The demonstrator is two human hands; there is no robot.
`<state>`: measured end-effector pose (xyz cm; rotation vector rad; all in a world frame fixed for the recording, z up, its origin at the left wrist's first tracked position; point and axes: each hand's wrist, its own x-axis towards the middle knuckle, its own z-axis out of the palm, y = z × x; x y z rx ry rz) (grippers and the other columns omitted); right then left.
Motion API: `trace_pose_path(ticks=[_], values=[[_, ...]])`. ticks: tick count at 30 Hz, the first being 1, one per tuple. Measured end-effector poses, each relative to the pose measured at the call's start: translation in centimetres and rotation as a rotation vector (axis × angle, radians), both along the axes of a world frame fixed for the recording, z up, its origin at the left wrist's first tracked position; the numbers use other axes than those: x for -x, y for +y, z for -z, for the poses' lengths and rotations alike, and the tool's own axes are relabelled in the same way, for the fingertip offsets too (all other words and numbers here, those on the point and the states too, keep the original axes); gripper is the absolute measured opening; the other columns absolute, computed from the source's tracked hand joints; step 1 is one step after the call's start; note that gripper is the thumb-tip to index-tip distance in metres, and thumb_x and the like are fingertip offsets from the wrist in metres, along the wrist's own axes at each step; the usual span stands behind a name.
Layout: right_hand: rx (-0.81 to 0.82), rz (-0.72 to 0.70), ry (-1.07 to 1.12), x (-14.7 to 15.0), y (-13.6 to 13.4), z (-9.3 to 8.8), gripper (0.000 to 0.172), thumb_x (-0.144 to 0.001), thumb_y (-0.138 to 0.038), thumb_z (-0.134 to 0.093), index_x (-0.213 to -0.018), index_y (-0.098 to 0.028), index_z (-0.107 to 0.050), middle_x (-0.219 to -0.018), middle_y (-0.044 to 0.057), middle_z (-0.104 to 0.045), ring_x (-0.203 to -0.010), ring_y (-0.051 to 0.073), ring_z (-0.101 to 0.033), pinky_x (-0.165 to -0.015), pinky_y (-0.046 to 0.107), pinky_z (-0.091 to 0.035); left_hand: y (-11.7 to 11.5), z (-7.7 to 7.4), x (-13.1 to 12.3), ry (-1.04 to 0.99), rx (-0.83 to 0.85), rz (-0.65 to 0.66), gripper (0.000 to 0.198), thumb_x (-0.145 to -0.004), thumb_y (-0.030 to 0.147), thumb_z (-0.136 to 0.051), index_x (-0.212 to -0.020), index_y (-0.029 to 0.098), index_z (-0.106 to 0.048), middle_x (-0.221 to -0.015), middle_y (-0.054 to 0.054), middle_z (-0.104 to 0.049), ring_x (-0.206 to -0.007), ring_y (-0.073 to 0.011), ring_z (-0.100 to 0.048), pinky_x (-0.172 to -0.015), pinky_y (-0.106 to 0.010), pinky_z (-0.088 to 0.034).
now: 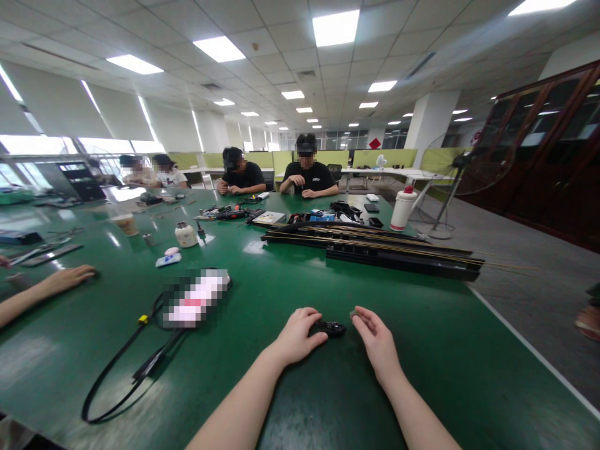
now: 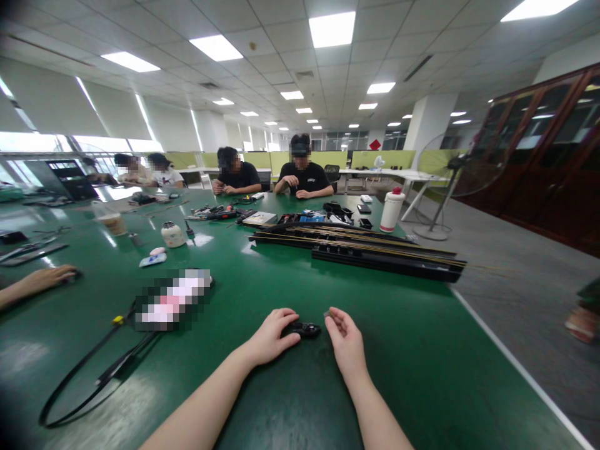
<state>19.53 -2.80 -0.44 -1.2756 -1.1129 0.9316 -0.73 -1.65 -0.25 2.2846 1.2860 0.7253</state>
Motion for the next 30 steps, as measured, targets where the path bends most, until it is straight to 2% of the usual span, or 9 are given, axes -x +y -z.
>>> trace_pose_path(ticks=[6,10,15,22,30], values=[[0.016,0.029,0.055,-0.08,-0.05,0.03,0.046,-0.065,-0.047,-0.066,-0.098,-0.016,-0.062,-0.099,0.011,-0.069,-0.096,0.027,-0.064,-0.087,0.041,-0.05,-0.01,-0.16,-0.17,0.037,-0.022,-0.014,0.032,-0.086,0.036,-0.052,-0.112,0.018,-0.059,-0.119,-0.009,-0.054,-0.112,-0.0241,-0.047,-0.099,-0.038,-0.037],[0.038,0.033,0.086,-0.06,-0.16,-0.2,0.045,-0.064,-0.046,-0.066,-0.098,-0.017,-0.062,-0.098,0.01,-0.069,-0.094,0.027,-0.064,-0.086,0.042,-0.05,0.09,0.16,-0.06,0.008,-0.025,-0.001,0.028,-0.083,0.033,-0.058,-0.106,0.018,-0.061,-0.118,-0.008,-0.055,-0.112,-0.0235,-0.047,-0.099,-0.037,-0.037],[0.048,0.051,0.149,0.03,-0.19,-0.28,0.043,-0.063,-0.044,-0.067,-0.096,-0.017,-0.062,-0.096,0.01,-0.07,-0.092,0.026,-0.064,-0.087,0.041,-0.049,0.15,0.24,0.07,-0.014,-0.026,0.014,0.032,-0.077,0.03,-0.066,-0.106,0.018,-0.06,-0.115,-0.008,-0.058,-0.11,-0.0234,-0.049,-0.097,-0.036,-0.037],[0.04,0.117,0.23,0.0,0.05,0.1,0.046,-0.059,-0.047,-0.07,-0.093,-0.017,-0.064,-0.087,0.006,-0.07,-0.08,0.021,-0.064,-0.077,0.035,-0.051,0.11,-0.08,-0.12,-0.005,-0.028,0.014,0.037,-0.075,0.032,-0.069,-0.109,0.02,-0.06,-0.109,-0.006,-0.062,-0.105,-0.0234,-0.053,-0.096,-0.037,-0.037],[0.059,0.144,0.23,-0.06,-0.06,-0.18,0.044,-0.059,-0.045,-0.071,-0.093,-0.018,-0.065,-0.092,0.005,-0.069,-0.083,0.02,-0.063,-0.074,0.031,-0.051,0.13,0.03,-0.18,-0.001,-0.02,0.017,0.039,-0.076,0.033,-0.069,-0.112,0.022,-0.059,-0.108,-0.004,-0.064,-0.104,-0.0227,-0.054,-0.098,-0.038,-0.035]])
